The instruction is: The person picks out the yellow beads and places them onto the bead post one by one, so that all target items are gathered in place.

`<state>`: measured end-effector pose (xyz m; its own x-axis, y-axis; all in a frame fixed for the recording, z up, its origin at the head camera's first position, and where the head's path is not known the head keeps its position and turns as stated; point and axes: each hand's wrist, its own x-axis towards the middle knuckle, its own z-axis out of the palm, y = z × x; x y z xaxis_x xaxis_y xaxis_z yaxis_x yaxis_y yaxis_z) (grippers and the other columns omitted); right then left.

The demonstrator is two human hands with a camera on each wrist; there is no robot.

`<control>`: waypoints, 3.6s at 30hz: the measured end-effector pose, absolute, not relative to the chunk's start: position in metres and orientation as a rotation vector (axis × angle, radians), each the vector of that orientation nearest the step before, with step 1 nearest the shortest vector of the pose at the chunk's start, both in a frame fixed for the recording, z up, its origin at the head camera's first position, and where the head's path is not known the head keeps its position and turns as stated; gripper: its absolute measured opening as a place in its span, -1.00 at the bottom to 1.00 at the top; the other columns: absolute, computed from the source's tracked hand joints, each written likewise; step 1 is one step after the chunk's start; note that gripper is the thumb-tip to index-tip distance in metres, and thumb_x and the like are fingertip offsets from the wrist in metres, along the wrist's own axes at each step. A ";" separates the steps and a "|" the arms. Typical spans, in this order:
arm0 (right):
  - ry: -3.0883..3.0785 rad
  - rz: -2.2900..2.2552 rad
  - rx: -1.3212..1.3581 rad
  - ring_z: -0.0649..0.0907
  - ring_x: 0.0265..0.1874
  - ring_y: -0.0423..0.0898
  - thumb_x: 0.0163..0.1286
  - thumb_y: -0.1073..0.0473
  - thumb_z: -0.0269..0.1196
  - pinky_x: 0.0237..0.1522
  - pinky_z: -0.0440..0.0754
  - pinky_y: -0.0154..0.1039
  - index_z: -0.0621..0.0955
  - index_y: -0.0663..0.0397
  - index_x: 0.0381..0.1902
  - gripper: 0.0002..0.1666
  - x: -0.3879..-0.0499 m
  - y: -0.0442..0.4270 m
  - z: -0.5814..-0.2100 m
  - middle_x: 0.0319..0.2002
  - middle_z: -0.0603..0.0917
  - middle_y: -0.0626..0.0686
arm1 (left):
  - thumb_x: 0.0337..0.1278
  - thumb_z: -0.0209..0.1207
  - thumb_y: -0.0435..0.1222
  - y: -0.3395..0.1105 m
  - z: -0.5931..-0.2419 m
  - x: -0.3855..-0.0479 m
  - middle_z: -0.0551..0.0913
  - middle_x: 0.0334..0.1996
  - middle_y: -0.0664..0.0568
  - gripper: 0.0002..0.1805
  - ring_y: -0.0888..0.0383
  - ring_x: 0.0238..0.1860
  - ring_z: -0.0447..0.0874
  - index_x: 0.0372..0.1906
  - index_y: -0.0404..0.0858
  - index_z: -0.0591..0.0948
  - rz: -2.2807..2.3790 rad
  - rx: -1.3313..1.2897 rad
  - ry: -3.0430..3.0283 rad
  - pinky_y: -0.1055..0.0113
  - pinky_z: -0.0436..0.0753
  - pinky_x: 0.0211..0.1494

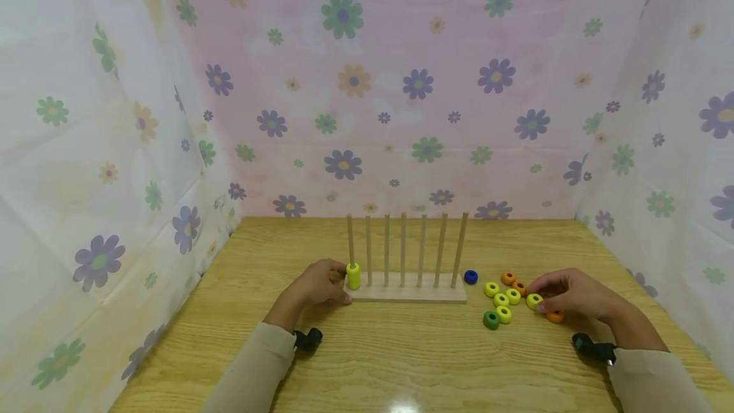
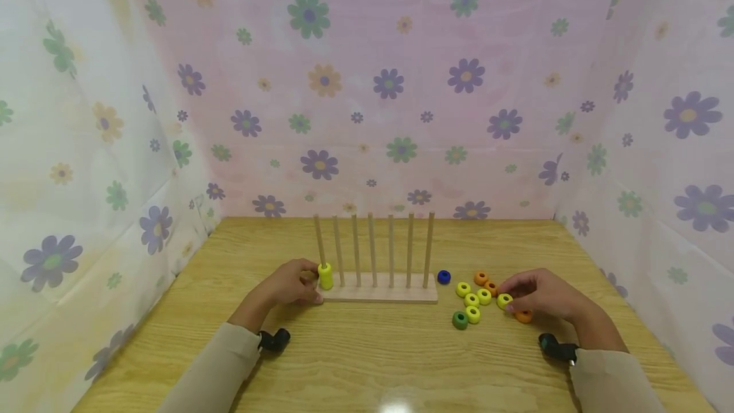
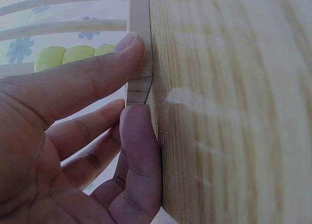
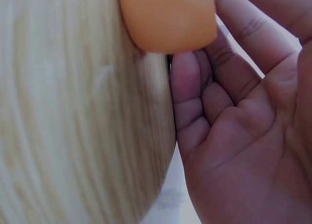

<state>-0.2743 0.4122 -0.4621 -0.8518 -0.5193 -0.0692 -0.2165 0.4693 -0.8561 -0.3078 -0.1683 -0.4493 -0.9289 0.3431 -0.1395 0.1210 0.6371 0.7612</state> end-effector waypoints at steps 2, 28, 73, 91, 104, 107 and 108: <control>2.410 -1.322 -0.616 0.71 -0.01 -0.27 0.42 0.25 0.37 -0.07 0.72 -0.27 0.67 0.30 0.16 -0.60 -0.274 0.412 -0.461 0.10 0.74 0.09 | -0.06 0.61 -0.23 -0.168 -0.449 -0.308 0.56 0.31 -0.14 -0.21 0.10 -0.37 0.59 0.37 -0.19 0.59 1.177 0.379 2.586 0.24 0.60 -0.24; 2.468 -1.300 -0.560 0.72 -0.03 -0.26 0.45 0.20 0.36 -0.10 0.72 -0.26 0.68 0.23 0.20 -0.59 -0.273 0.413 -0.460 0.13 0.72 0.19 | -0.05 0.60 -0.24 -0.169 -0.449 -0.308 0.56 0.35 -0.14 -0.22 0.09 -0.32 0.60 0.37 -0.20 0.59 1.206 0.372 2.550 0.25 0.63 -0.27; 2.785 -1.253 -0.512 0.79 -0.23 -0.09 0.39 0.02 0.44 -0.21 0.75 -0.20 0.74 0.07 0.10 -0.60 -0.271 0.379 -0.432 -0.12 0.81 0.04 | -0.04 0.60 -0.25 -0.168 -0.447 -0.305 0.62 0.20 -0.10 -0.21 0.12 -0.41 0.57 0.38 -0.21 0.57 1.193 0.351 2.567 0.26 0.60 -0.33; 2.880 -1.287 -0.545 0.79 -0.24 -0.17 0.40 0.06 0.43 -0.21 0.75 -0.26 0.73 0.08 0.08 -0.64 -0.272 0.367 -0.403 -0.11 0.80 0.06 | -0.03 0.60 -0.23 -0.166 -0.448 -0.308 0.56 0.35 -0.14 -0.22 0.08 -0.26 0.56 0.37 -0.21 0.59 1.166 0.399 2.589 0.22 0.57 -0.19; 2.960 -1.246 -0.554 0.79 -0.28 -0.20 0.38 -0.01 0.45 -0.21 0.74 -0.25 0.75 0.00 0.07 -0.62 -0.279 0.353 -0.385 -0.19 0.84 -0.01 | -0.07 0.62 -0.19 -0.169 -0.448 -0.308 0.54 0.39 -0.11 -0.21 -0.02 0.03 0.55 0.36 -0.18 0.60 1.147 0.389 2.609 0.09 0.56 0.03; 2.992 -1.242 -0.566 0.79 -0.29 -0.21 0.37 0.00 0.46 -0.22 0.73 -0.27 0.76 -0.01 0.05 -0.64 -0.280 0.353 -0.384 -0.20 0.83 0.00 | -0.06 0.61 -0.20 -0.169 -0.448 -0.308 0.55 0.38 -0.12 -0.22 -0.01 0.10 0.56 0.36 -0.18 0.60 1.156 0.396 2.607 0.08 0.58 0.08; 3.005 -1.243 -0.566 0.79 -0.29 -0.21 0.36 0.01 0.47 -0.23 0.73 -0.27 0.76 -0.01 0.05 -0.64 -0.280 0.353 -0.383 -0.19 0.83 0.00 | -0.05 0.61 -0.20 -0.169 -0.448 -0.307 0.55 0.38 -0.12 -0.22 -0.02 0.13 0.58 0.36 -0.18 0.60 1.157 0.402 2.608 0.06 0.60 0.10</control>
